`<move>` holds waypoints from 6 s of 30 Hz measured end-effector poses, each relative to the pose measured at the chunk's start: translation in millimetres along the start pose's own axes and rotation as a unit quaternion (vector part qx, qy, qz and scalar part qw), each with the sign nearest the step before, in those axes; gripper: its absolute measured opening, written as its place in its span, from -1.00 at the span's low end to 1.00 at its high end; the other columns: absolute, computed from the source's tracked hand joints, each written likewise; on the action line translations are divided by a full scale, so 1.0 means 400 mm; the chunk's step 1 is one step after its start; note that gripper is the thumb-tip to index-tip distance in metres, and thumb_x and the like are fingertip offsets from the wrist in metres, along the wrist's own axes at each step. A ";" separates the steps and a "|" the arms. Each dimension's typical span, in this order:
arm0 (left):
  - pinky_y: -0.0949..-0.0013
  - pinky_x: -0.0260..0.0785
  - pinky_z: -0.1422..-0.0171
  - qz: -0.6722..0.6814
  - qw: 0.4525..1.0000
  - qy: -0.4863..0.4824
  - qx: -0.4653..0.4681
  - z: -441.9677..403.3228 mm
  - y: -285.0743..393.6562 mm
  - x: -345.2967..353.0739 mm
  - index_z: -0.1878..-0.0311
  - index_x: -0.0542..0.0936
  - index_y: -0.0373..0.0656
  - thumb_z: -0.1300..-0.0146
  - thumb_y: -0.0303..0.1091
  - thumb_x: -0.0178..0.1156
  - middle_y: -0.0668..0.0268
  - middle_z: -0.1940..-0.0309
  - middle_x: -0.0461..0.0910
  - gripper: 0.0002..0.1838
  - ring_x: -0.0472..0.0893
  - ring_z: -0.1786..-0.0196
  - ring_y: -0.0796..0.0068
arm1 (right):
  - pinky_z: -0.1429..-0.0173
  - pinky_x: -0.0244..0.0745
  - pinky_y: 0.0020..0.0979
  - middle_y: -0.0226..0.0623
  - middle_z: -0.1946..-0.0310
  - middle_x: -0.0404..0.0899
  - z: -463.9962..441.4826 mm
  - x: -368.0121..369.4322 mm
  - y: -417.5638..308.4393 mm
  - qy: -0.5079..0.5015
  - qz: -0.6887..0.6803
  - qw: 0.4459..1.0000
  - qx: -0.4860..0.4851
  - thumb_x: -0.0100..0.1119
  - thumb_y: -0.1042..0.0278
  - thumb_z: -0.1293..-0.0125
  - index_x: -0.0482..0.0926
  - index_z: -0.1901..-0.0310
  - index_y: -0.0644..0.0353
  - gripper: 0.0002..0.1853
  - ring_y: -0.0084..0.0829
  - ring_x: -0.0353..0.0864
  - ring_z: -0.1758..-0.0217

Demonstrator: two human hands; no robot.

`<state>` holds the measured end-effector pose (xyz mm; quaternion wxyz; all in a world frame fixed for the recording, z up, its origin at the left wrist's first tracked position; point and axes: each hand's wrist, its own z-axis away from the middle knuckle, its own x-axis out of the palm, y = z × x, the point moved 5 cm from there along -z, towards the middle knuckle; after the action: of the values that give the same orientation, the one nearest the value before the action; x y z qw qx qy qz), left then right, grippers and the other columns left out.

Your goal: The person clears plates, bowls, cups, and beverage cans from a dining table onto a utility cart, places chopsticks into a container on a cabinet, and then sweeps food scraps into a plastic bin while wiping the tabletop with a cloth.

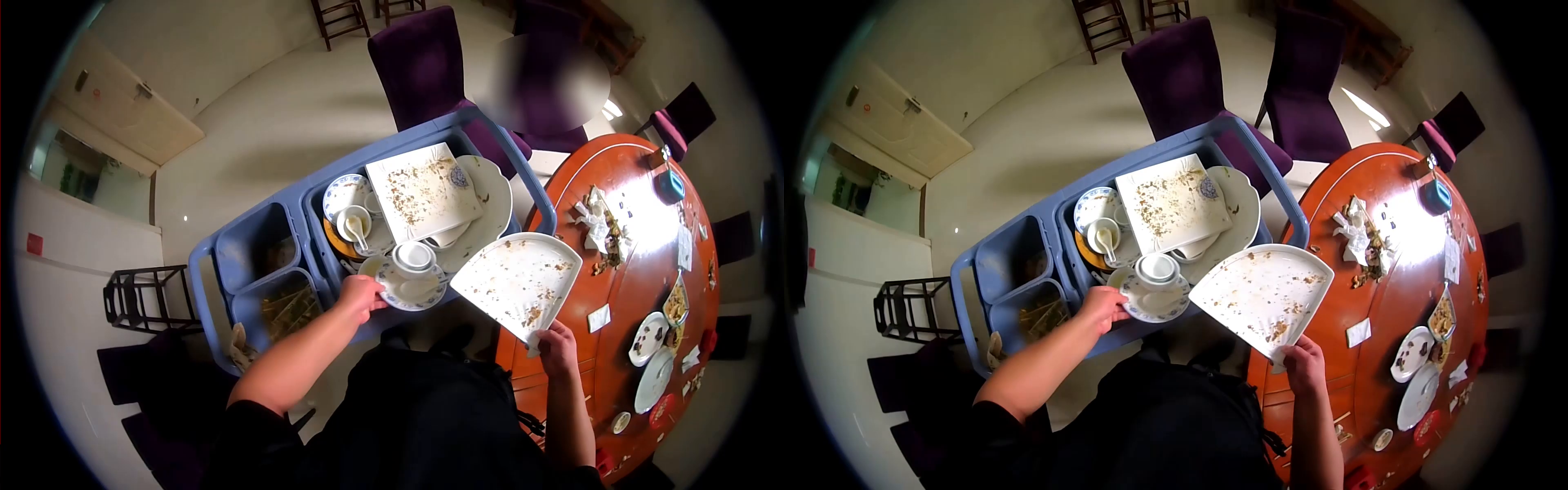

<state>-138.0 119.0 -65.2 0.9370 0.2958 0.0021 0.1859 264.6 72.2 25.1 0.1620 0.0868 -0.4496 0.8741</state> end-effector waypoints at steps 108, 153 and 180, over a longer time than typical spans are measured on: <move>0.33 0.49 0.12 -0.142 0.940 -0.010 0.309 0.276 -0.145 -0.431 0.15 0.55 -0.29 -0.25 -0.30 0.16 0.10 0.29 0.65 -0.77 0.67 0.24 0.27 | 0.40 0.56 -0.27 -0.18 0.39 0.53 0.099 1.350 0.105 -0.338 0.734 0.327 -0.491 0.12 0.47 -0.02 0.48 0.38 0.24 -0.89 -0.23 0.63 0.48; 0.08 0.43 -0.08 -0.533 0.802 0.143 0.229 -0.112 0.366 -0.320 -0.03 0.56 -0.18 -0.08 -0.10 0.32 0.02 0.01 0.57 -0.51 0.56 -0.03 -0.01 | 0.16 0.55 -0.43 -0.19 0.30 0.62 -0.085 0.372 0.134 0.009 0.171 0.977 0.131 0.07 0.20 -0.39 0.52 0.01 0.28 -0.69 -0.33 0.65 0.30; 0.26 0.42 0.03 -0.677 0.565 -0.199 0.427 0.205 -0.003 0.704 0.14 0.53 -0.29 -0.02 -0.48 0.24 0.12 0.18 0.51 -0.71 0.54 0.16 0.14 | 0.50 0.36 -0.46 -0.34 0.38 0.62 -0.090 -1.185 0.392 0.561 -0.480 0.673 -0.043 -0.13 0.06 -0.48 0.48 0.18 0.12 -0.69 -0.43 0.59 0.43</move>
<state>133.9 171.0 31.6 0.5293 0.6030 0.0944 -0.5893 649.8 -80.9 -255.4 0.7846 -0.2234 -0.2079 0.5397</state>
